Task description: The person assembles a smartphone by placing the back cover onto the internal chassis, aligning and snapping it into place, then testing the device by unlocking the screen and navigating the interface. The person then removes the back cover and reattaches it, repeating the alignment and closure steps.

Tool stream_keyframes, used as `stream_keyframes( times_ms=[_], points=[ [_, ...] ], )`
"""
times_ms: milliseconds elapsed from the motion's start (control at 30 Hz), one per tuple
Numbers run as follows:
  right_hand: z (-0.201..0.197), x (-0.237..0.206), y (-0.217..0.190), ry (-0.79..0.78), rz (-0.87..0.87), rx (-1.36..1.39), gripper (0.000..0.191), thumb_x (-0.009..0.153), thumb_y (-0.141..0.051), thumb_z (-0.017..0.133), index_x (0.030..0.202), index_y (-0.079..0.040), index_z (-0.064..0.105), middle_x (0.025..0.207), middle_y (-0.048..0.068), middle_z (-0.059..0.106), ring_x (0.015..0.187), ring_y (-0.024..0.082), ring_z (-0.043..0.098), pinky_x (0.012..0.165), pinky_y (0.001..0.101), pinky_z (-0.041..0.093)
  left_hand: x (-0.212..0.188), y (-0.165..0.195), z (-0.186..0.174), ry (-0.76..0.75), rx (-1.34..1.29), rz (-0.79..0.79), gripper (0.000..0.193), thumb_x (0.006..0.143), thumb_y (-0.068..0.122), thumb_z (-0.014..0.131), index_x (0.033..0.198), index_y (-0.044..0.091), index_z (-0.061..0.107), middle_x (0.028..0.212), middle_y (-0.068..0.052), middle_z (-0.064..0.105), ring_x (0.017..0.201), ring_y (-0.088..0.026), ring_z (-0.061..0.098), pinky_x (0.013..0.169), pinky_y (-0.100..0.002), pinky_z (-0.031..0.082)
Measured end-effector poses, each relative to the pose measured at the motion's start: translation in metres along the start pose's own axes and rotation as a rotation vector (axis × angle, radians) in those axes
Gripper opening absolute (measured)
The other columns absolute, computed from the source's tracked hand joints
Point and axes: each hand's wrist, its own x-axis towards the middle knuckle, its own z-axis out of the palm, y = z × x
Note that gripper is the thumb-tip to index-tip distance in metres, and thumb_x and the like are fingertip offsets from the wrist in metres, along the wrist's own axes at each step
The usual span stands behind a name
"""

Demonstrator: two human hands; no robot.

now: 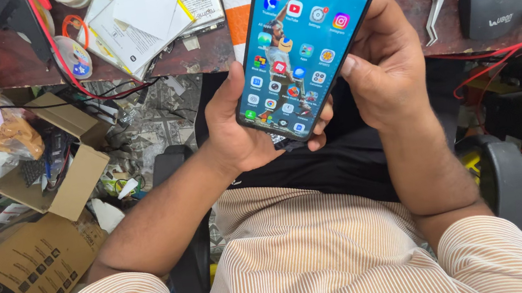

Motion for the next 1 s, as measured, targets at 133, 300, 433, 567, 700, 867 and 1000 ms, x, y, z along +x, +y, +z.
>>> stream_keyframes(
  times_ms=[133,300,433,567,700,867,1000],
  points=[
    [0.000,0.001,0.000,-0.007,-0.010,-0.014,0.032,0.107,-0.001,0.073,0.134,-0.002,0.055,0.120,0.005,0.067,0.111,0.012,0.064,0.104,0.0294,0.052,0.000,0.001,-0.001,0.000,-0.014,-0.006,0.087,0.102,0.071,0.046,0.142,-0.006,0.055,0.116,-0.027,0.068,0.099,-0.031,0.070,0.084,-0.045,0.057],
    [0.004,0.004,-0.001,-0.004,0.007,0.021,0.036,0.105,-0.003,0.075,0.135,-0.004,0.055,0.127,0.005,0.068,0.116,0.013,0.064,0.106,0.0297,0.052,0.000,0.002,-0.002,-0.001,-0.028,-0.012,0.086,0.104,0.070,0.046,0.142,-0.006,0.055,0.116,-0.027,0.068,0.100,-0.030,0.070,0.085,-0.045,0.057],
    [0.005,0.006,-0.002,0.019,0.027,0.037,0.040,0.101,-0.005,0.077,0.135,-0.004,0.056,0.126,0.006,0.069,0.118,0.014,0.067,0.108,0.0309,0.055,-0.003,0.001,-0.002,0.020,0.001,0.003,0.085,0.104,0.069,0.046,0.142,-0.007,0.054,0.117,-0.027,0.068,0.102,-0.029,0.069,0.086,-0.045,0.057],
    [-0.002,0.007,-0.003,0.010,0.024,0.023,0.038,0.101,-0.001,0.077,0.133,-0.002,0.057,0.124,0.008,0.069,0.114,0.014,0.066,0.106,0.0309,0.057,-0.004,0.002,-0.006,0.012,0.018,-0.003,0.085,0.104,0.069,0.045,0.143,-0.006,0.054,0.118,-0.026,0.068,0.103,-0.029,0.069,0.086,-0.043,0.057],
    [-0.007,0.006,-0.004,-0.006,0.020,-0.001,0.033,0.104,0.003,0.075,0.132,0.001,0.058,0.121,0.009,0.068,0.110,0.014,0.067,0.103,0.0295,0.059,-0.002,0.002,-0.008,-0.018,0.054,0.016,0.085,0.107,0.069,0.043,0.143,-0.007,0.054,0.117,-0.026,0.068,0.102,-0.029,0.069,0.085,-0.043,0.057],
    [-0.003,0.007,-0.006,0.051,0.041,-0.027,0.037,0.097,0.006,0.071,0.131,0.002,0.058,0.118,0.010,0.067,0.109,0.015,0.070,0.100,0.0288,0.059,-0.003,0.004,-0.004,-0.012,0.076,0.029,0.083,0.106,0.068,0.045,0.142,-0.007,0.055,0.117,-0.025,0.068,0.101,-0.029,0.069,0.085,-0.043,0.057],
    [0.006,0.009,-0.012,0.124,0.064,-0.113,0.032,0.097,0.005,0.070,0.126,0.004,0.056,0.108,0.014,0.068,0.090,0.019,0.071,0.080,0.0306,0.061,-0.004,0.011,0.003,0.010,0.207,0.065,0.082,0.098,0.066,0.051,0.143,-0.003,0.053,0.131,-0.022,0.063,0.104,-0.026,0.067,0.084,-0.042,0.057]
  ],
)
